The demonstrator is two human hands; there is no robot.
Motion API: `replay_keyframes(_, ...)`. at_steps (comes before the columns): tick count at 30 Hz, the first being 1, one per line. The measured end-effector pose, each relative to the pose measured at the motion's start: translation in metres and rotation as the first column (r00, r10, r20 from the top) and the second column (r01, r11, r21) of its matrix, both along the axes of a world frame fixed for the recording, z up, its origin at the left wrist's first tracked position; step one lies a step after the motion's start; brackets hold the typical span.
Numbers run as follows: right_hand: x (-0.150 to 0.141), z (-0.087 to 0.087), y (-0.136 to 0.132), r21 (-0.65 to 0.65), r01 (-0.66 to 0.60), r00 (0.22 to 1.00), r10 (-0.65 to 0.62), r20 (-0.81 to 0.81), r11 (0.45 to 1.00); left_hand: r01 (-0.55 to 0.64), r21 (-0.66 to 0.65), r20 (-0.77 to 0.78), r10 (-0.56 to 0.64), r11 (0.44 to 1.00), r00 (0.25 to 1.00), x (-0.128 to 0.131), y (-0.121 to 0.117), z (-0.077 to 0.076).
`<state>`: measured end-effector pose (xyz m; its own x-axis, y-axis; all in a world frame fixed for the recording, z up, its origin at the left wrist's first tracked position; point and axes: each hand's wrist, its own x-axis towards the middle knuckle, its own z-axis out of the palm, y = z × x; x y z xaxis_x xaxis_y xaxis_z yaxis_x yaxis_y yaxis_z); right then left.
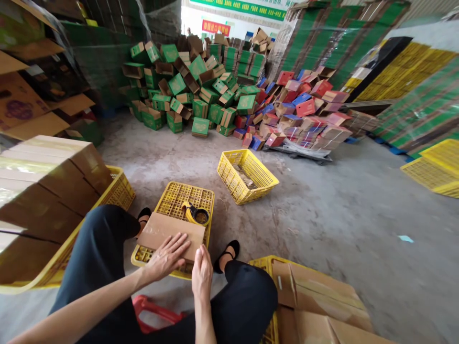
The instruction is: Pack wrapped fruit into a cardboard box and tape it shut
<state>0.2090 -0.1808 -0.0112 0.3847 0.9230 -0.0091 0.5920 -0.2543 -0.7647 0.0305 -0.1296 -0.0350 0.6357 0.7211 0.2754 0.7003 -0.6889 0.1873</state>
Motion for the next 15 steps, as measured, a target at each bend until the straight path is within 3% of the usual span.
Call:
replay_keyframes(2, -0.001, 0.000, 0.005, -0.018, -0.010, 1.000, 0.010, 0.006, 1.000, -0.039, -0.008, 0.011, 0.039, 0.999, 0.999, -0.018, 0.010, -0.003)
replay_keyframes(5, 0.001, -0.001, 0.013, -0.032, -0.036, 0.999, 0.035, -0.030, 0.999, -0.197, -0.045, 0.049, 0.199, 0.979, 0.979, -0.051, 0.030, -0.013)
replay_keyframes(7, 0.004, -0.004, 0.018, -0.048, -0.030, 0.997, 0.027, -0.068, 0.998, -0.333, -0.121, 0.099, 0.345, 0.935, 0.933, -0.070, 0.042, -0.021)
replay_keyframes(10, 0.011, -0.010, 0.028, -0.083, -0.012, 0.996, 0.005, -0.091, 0.996, -0.444, -0.285, 0.191, 0.504, 0.850, 0.842, -0.087, 0.054, -0.031)
replay_keyframes(15, 0.007, -0.017, 0.043, -0.094, -0.001, 1.000, 0.004, 0.030, 0.996, -0.432, -0.432, 0.257, 0.567, 0.792, 0.783, -0.087, 0.060, -0.027)
